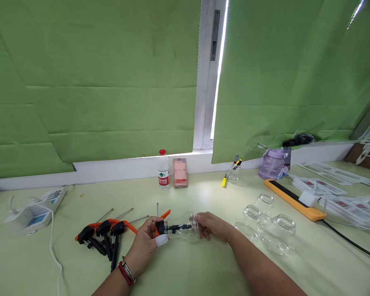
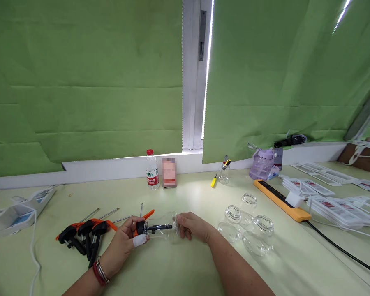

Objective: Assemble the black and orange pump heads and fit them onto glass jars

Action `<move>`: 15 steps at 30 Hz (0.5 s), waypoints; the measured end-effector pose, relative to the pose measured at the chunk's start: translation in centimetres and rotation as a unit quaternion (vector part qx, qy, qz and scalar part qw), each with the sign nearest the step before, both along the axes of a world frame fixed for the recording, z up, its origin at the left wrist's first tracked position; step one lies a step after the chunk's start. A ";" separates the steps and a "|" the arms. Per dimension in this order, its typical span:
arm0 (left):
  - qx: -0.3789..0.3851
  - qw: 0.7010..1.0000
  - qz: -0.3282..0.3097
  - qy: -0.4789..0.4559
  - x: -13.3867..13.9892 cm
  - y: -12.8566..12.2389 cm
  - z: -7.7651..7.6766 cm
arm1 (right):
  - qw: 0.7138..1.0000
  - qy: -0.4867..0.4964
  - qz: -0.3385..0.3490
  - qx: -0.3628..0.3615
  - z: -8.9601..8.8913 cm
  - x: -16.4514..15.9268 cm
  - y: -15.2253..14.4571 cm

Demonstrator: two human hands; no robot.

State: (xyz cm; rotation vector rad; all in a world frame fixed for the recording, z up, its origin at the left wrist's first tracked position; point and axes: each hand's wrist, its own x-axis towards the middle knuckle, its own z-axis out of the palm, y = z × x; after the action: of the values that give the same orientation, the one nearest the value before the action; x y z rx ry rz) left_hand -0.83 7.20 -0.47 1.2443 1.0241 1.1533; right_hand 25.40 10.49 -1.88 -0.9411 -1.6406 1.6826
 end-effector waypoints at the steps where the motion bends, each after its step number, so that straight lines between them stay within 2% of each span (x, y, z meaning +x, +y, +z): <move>1: 0.000 1.000 0.003 -0.001 -0.1 0.1 0.0 | 1.000 0.016 0.000 0.007 0.0 0.0 0.0; 5: -0.005 1.000 0.015 -0.004 -0.1 0.1 -0.1 | 0.997 0.068 0.002 0.035 0.1 0.0 -0.2; 9: -0.012 1.000 0.015 -0.005 0.0 -0.1 0.2 | 0.996 0.088 0.011 0.023 0.4 -0.2 -0.4; 15: -0.004 1.000 0.000 -0.009 0.0 -0.2 0.1 | 0.999 0.029 0.005 0.025 0.3 -0.4 -0.4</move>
State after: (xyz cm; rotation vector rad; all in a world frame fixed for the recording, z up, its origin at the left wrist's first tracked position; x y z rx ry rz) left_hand -0.79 7.01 -0.34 1.2259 1.0146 1.1560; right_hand 25.02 10.13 -1.55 -0.8538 -1.6438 1.6526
